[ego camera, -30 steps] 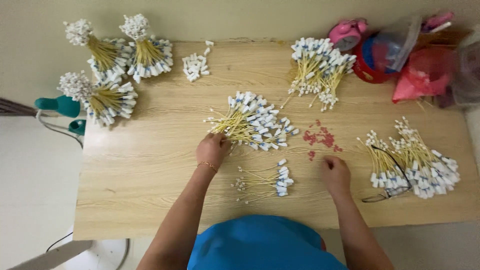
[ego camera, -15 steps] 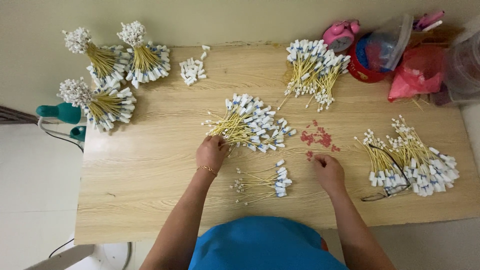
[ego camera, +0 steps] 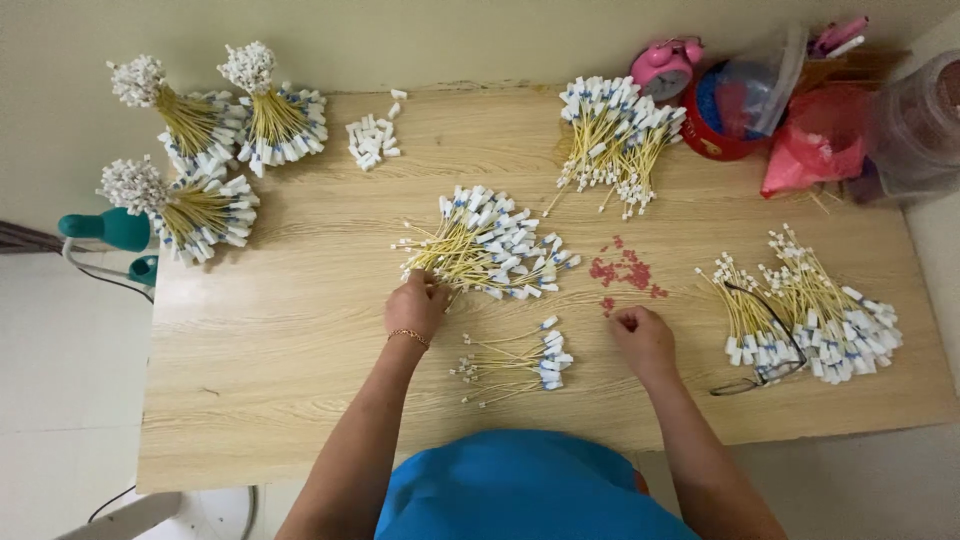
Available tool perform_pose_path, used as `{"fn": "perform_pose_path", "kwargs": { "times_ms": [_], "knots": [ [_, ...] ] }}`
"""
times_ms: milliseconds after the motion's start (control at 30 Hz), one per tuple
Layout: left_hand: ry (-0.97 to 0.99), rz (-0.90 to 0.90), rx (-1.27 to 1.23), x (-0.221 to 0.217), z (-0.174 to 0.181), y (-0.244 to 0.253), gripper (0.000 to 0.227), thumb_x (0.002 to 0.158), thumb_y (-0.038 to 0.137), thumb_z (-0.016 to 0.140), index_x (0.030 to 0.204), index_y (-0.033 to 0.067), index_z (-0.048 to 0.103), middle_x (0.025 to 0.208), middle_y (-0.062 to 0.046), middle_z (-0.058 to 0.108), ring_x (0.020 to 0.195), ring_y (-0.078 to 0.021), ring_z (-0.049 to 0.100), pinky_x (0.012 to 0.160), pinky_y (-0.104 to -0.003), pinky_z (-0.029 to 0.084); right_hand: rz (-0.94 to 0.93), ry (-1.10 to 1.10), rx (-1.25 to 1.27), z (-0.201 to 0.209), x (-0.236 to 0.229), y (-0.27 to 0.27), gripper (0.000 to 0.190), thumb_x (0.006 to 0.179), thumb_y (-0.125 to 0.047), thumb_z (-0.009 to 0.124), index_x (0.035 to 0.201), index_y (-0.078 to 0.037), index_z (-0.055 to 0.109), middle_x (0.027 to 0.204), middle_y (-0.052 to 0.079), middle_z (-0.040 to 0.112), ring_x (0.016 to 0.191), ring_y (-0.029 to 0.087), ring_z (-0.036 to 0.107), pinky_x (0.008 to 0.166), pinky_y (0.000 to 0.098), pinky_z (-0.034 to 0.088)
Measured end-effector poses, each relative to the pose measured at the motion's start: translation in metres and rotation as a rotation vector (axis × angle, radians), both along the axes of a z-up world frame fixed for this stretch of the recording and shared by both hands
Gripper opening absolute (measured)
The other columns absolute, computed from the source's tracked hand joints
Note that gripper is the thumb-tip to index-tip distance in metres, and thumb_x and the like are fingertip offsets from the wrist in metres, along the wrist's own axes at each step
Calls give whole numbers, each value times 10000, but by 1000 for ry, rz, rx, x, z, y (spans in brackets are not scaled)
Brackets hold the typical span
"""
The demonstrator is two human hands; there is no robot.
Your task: Manually attaching small white connectors to the ends of yellow wires on a workbench.
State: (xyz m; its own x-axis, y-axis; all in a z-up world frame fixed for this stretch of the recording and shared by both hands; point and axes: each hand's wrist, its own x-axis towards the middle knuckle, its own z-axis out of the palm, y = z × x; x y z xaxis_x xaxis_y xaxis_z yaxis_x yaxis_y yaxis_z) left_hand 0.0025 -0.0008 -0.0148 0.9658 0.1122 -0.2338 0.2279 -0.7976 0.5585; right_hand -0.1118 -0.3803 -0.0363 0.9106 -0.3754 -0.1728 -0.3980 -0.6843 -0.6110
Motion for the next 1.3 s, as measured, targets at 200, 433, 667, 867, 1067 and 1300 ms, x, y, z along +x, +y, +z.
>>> {"fn": "perform_pose_path", "kwargs": {
  "times_ms": [200,433,667,867,1067,1300],
  "knots": [
    [75,-67,141,0,18,-6,218,907,427,715,1012,239,747,963,-48,775,896,-275,730,749,-434,577,32,87,-132,19,8,20,261,858,-362,772,990,-137,770,966,84,735,903,252,700,791,405,548],
    [-84,-93,240,-5,4,-10,172,944,394,688,974,228,724,947,-67,747,819,-283,724,674,-438,584,64,12,-202,10,5,9,242,939,-360,698,999,-132,751,1041,91,716,943,293,685,808,416,541],
    [-6,-57,154,-14,0,-15,202,924,342,707,1034,175,672,885,-51,755,787,-258,736,669,-427,585,-76,-10,-1,5,1,-14,277,954,-267,693,1042,-5,712,955,170,743,883,275,721,795,397,561],
    [69,35,75,-17,3,-11,239,893,398,748,993,182,733,897,-48,768,811,-249,729,702,-420,581,-267,15,572,-1,-1,-2,196,984,-165,671,1055,18,678,880,92,698,763,174,656,677,328,539],
    [96,55,27,-17,14,-13,259,878,426,756,987,191,745,903,-34,770,828,-243,734,709,-410,587,-326,-36,988,16,6,27,173,1034,-160,627,1109,-10,672,864,48,641,737,146,604,671,313,529],
    [20,127,-28,-17,3,-15,228,859,418,766,946,208,759,930,-35,770,835,-262,732,724,-415,588,-170,30,1289,57,21,64,205,986,-77,626,1173,2,651,981,93,698,861,188,676,761,317,562]
  ]
}}
